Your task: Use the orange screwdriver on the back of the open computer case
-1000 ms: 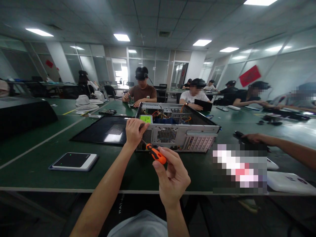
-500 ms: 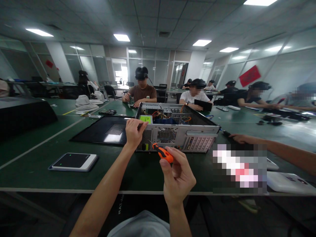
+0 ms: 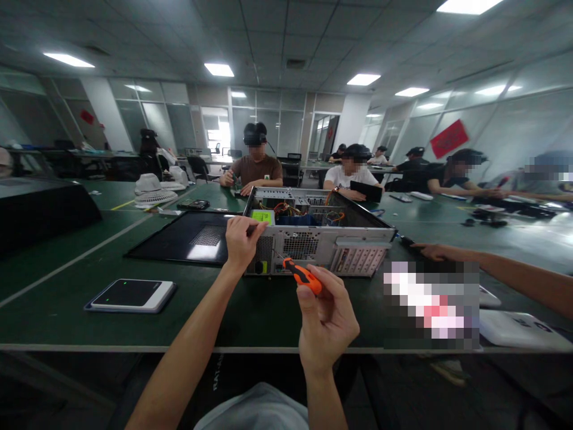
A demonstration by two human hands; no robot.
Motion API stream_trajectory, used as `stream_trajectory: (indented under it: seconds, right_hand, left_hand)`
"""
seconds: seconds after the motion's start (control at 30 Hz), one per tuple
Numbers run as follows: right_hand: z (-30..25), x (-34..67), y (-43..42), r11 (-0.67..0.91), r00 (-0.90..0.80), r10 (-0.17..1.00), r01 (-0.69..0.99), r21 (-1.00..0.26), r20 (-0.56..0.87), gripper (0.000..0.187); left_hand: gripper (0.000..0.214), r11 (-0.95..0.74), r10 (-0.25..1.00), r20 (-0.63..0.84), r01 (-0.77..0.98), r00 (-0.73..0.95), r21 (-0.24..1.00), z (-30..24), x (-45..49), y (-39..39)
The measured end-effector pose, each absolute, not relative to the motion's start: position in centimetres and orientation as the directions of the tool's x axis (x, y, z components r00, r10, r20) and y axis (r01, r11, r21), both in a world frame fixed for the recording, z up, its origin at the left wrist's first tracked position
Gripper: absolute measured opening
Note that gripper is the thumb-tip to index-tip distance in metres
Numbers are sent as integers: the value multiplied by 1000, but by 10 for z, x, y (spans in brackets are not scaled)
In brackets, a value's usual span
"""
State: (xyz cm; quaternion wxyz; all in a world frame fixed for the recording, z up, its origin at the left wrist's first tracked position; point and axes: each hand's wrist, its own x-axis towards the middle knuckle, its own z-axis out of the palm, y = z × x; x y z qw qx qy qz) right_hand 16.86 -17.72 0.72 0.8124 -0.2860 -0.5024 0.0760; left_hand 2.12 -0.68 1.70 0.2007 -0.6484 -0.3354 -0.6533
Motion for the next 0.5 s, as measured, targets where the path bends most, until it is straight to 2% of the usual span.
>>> stream_trajectory:
  seconds: [0.13, 0.23, 0.4, 0.5]
  right_hand:
    - [8, 168, -178, 832, 484, 414, 144, -536, 771, 28]
    - [9, 168, -178, 836, 494, 403, 144, -530, 770, 29]
    - [11, 169, -178, 838, 518, 376, 163, -520, 768, 27]
    - [13, 169, -177, 835, 533, 367, 171, -523, 762, 25]
  left_hand:
    - [37, -667, 233, 962, 697, -141, 263, 18, 23, -8]
    - [36, -677, 220, 955, 673, -200, 297, 18, 24, -10]
    - [27, -730, 47, 977, 661, -208, 176, 17, 29, -15]
    - [28, -710, -30, 989, 700, -144, 81, 14, 37, -20]
